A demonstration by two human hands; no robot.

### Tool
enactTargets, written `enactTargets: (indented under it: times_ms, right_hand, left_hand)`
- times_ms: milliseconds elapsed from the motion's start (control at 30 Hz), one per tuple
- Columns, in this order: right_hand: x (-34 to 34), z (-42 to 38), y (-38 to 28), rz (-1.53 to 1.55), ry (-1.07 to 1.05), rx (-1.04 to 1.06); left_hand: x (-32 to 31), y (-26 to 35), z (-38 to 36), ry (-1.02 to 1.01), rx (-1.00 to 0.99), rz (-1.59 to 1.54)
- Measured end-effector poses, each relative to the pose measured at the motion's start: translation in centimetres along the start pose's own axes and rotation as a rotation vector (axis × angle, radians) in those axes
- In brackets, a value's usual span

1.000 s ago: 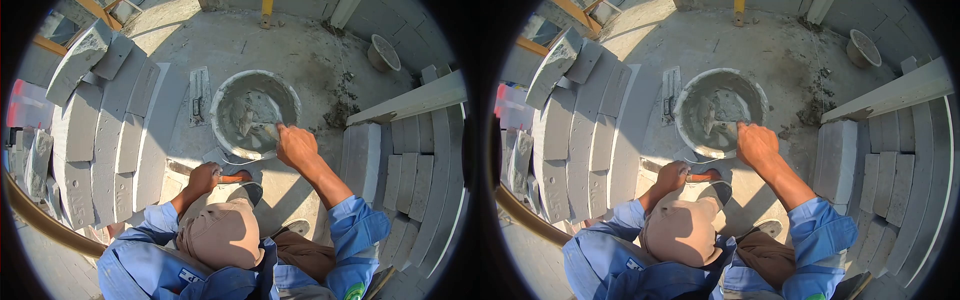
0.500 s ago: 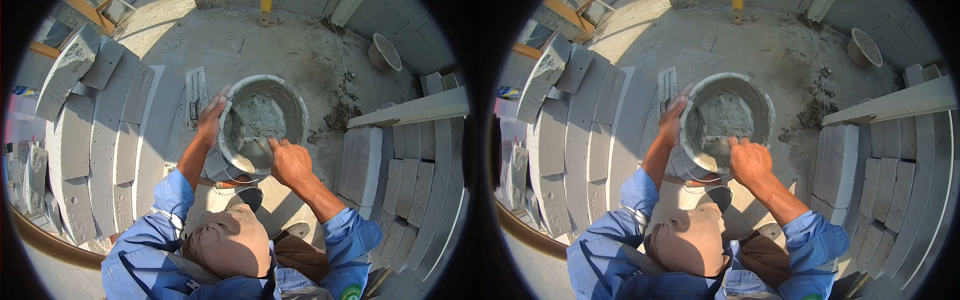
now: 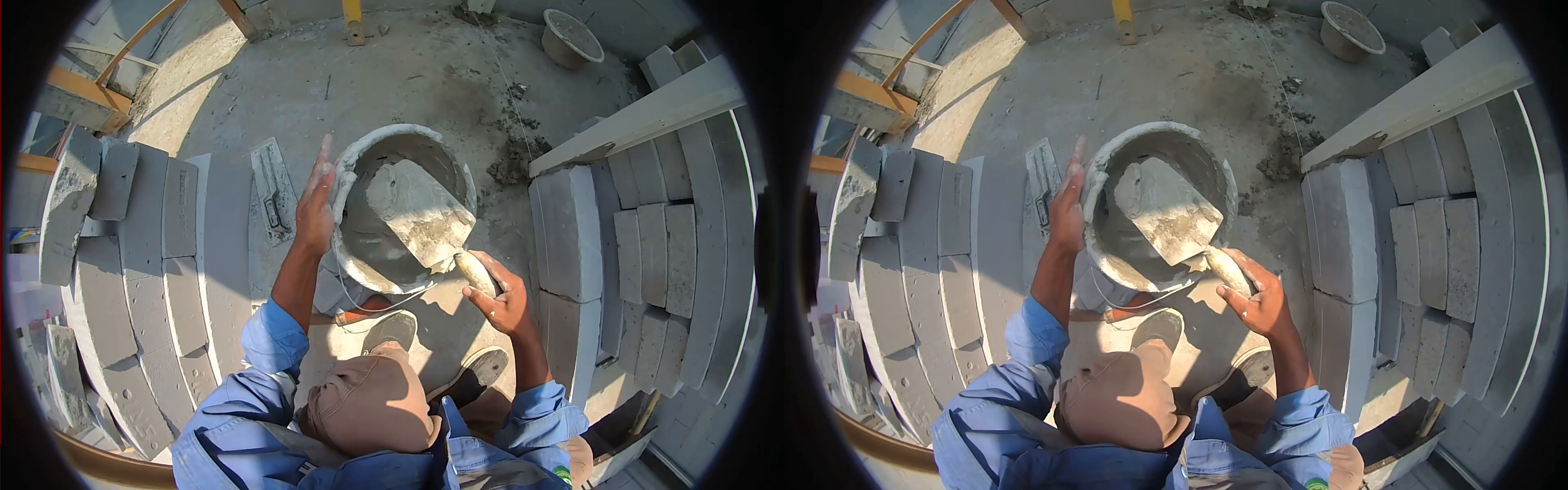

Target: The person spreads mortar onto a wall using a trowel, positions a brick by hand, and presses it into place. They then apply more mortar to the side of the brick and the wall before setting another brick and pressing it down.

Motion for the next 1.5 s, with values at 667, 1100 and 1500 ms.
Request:
enactTargets:
  times_ms: [667,1100,1500]
  right_hand:
    - [0.4,4.2,5.1,0.726,1.154,-0.180]
    - [3.4,12.4,0.9,0.171,1.378,-0.318]
    - [-0.6,6.0,-2.5,0.375,1.190,-0.050]
  left_hand:
    - [13.4,-5.1,2.9,0.033,0.285,-0.137]
    - [12.9,-5.1,2.6,0.076,0.280,-0.150]
    - [12.4,-5.2,2.7,0.037,0.328,-0.277]
Point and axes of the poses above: each hand's wrist, its own z-axis towards the middle knuckle, its own x-axis out of the back of the hand, y = z × x, the point moved 4 cm from there along z, towards the middle knuckle, and after that the axes turned 11 degrees about -z, right-handed, at the moved point
